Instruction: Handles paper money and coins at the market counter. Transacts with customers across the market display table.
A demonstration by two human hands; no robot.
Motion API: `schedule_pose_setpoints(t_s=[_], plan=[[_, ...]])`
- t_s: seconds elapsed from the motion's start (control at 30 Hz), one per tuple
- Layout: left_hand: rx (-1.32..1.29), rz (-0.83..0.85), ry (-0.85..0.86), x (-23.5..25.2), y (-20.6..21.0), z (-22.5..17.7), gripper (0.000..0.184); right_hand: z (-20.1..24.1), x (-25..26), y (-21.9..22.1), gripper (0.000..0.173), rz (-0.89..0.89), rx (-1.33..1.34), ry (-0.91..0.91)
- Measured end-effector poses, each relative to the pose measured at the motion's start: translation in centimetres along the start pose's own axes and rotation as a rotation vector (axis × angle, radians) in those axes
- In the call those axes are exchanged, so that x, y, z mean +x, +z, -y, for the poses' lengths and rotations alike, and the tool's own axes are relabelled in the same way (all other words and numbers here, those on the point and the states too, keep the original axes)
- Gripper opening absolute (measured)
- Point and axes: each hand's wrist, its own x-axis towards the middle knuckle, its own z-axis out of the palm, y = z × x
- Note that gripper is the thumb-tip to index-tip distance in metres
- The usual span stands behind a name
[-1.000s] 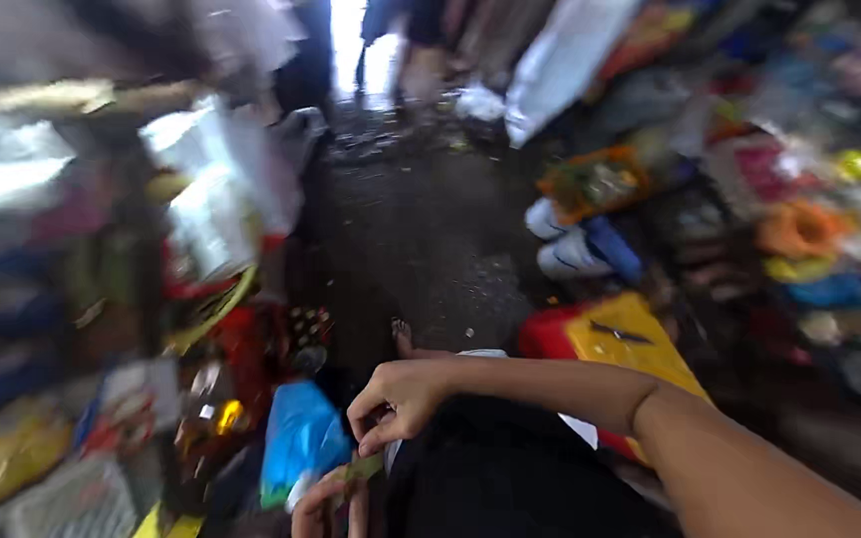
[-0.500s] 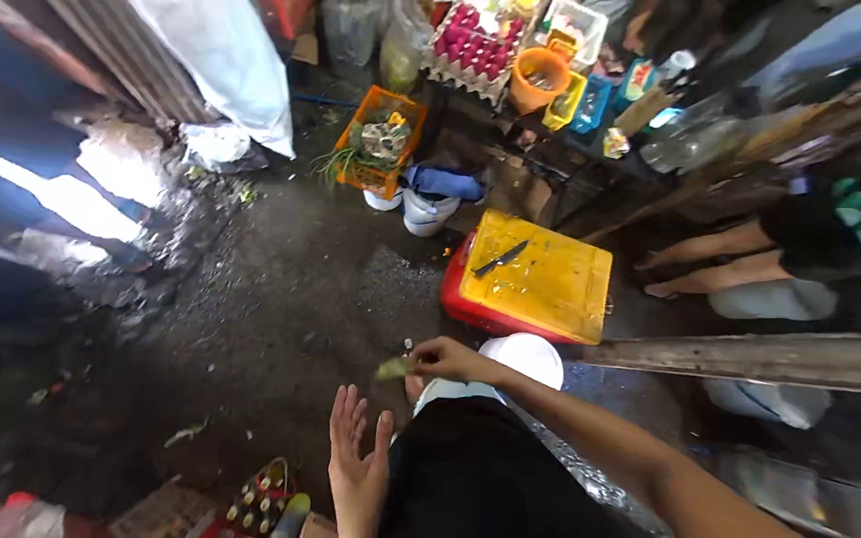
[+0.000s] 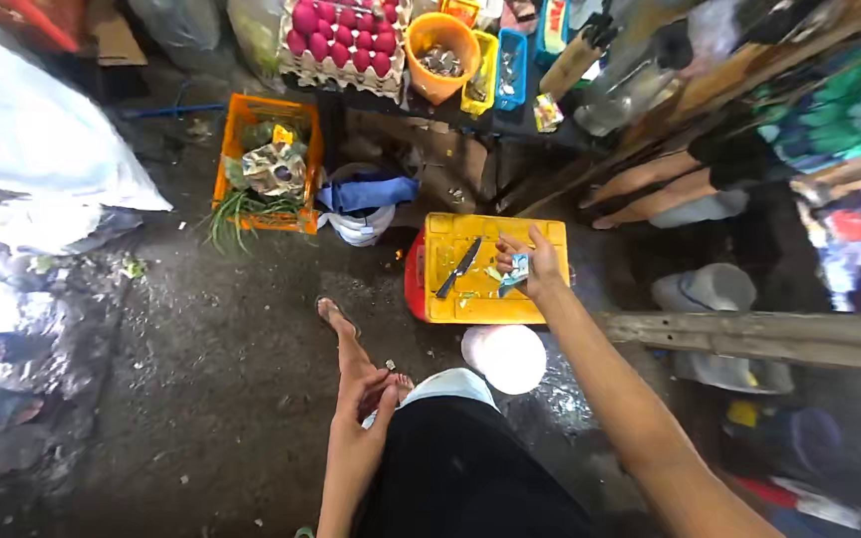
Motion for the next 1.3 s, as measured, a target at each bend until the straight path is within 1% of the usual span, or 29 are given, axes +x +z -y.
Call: schedule_pose_setpoints(t_s=[0.03,0.07,0.1,0.17,0.23,0.27,0.3,0.33,0.37,0.47,0.53,0.6,0.67,0.7,0.77,0.8,0.83,0.87,0.9,0.93,0.97,1.0,1.03,1.07,1.13,1.17,1.2,1.23,1.3], plan=[[-0.015,0.044,0.034,3.1,-0.2,-0.8,0.03,0.9,0.0,2.2,0.077,0.069,0.073,-0.02],[-0.006,0.066,0.071,6.2,-0.4,-1.7,0.024,1.5,0.0,4.4,0.079,0.105,0.098,-0.053],[0.021,0.083,0.102,9.3,-0.4,-2.7,0.022,1.9,0.0,6.9,0.079,0.113,0.093,-0.087],[0.087,0.132,0.174,14.7,-0.4,-5.0,0.032,1.8,-0.2,11.9,0.073,0.088,0.079,-0.14],[0.2,0.227,0.272,19.3,-0.5,-7.3,0.056,1.2,-0.2,17.0,0.061,0.035,0.082,-0.135],[0.266,0.272,0.339,21.6,-0.5,-8.1,0.058,1.1,0.0,19.4,0.056,0.019,0.093,-0.134],[0.316,0.302,0.393,23.7,-0.5,-8.7,0.049,1.0,0.5,21.5,0.055,0.008,0.1,-0.145],[0.328,0.292,0.43,25.5,-0.5,-9.0,0.037,0.9,1.0,22.8,0.055,0.009,0.093,-0.165],[0.311,0.25,0.435,27.1,-0.4,-9.2,0.031,0.7,1.6,23.8,0.058,-0.002,0.085,-0.183],[0.28,0.17,0.322,31.5,-0.4,-10.5,0.023,-0.5,3.3,24.5,0.055,-0.083,0.057,-0.227],[0.282,0.14,0.268,34.6,-0.6,-11.2,0.02,-0.8,4.5,25.1,0.053,-0.128,0.036,-0.182],[0.254,0.12,0.195,37.4,-0.6,-11.9,0.017,-0.2,5.7,25.8,0.042,-0.184,0.036,-0.124],[0.212,0.093,0.102,39.9,-0.4,-12.7,0.023,0.8,7.4,25.9,0.03,-0.205,0.035,-0.08],[0.222,0.069,0.066,40.8,-0.3,-12.9,0.03,1.5,8.4,25.7,0.027,-0.197,0.004,-0.065],[0.329,0.027,0.003,42.4,0.1,-13.1,0.051,3.1,10.7,25.1,0.025,-0.183,-0.099,-0.05],[0.397,0.003,-0.015,43.0,0.6,-13.2,0.052,4.1,12.1,24.7,0.026,-0.17,-0.149,-0.05],[0.454,-0.003,-0.044,43.6,1.3,-13.2,0.047,5.1,13.5,24.3,0.028,-0.15,-0.204,-0.055],[0.469,0.036,-0.112,44.2,2.0,-13.4,0.043,6.2,14.9,23.8,0.028,-0.129,-0.26,-0.07],[0.435,0.107,-0.211,44.9,2.9,-13.6,0.043,7.3,16.1,23.4,0.027,-0.109,-0.328,-0.103],[0.357,0.182,-0.323,45.7,3.8,-13.7,0.047,8.3,17.2,22.8,0.027,-0.078,-0.41,-0.146],[0.258,0.232,-0.423,46.6,4.8,-13.7,0.053,9.3,18.2,22.3,0.028,-0.069,-0.48,-0.177],[0.148,0.244,-0.496,47.3,5.8,-13.7,0.055,10.4,19.0,22.0,0.027,-0.079,-0.512,-0.177],[0.041,0.242,-0.55,48.1,6.5,-13.9,0.055,11.7,19.5,21.9,0.027,-0.074,-0.503,-0.131],[-0.067,0.235,-0.584,48.9,7.0,-14.4,0.051,13.1,19.8,21.9,0.026,-0.04,-0.463,-0.059],[-0.248,0.175,-0.597,50.3,8.0,-15.3,0.036,15.4,20.3,21.6,0.025,0.108,-0.409,0.076],[-0.321,0.13,-0.582,51.1,8.3,-15.7,0.032,16.1,20.4,21.3,0.025,0.196,-0.42,0.104],[-0.383,0.083,-0.561,51.9,8.6,-16.2,0.032,16.6,20.6,21.0,0.026,0.275,-0.448,0.11],[-0.443,0.052,-0.527,52.6,8.7,-16.6,0.037,16.9,20.7,20.7,0.027,0.32,-0.479,0.104],[-0.593,-0.012,-0.468,54.0,8.8,-17.4,0.039,17.3,21.0,20.2,0.027,0.326,-0.507,0.041]])
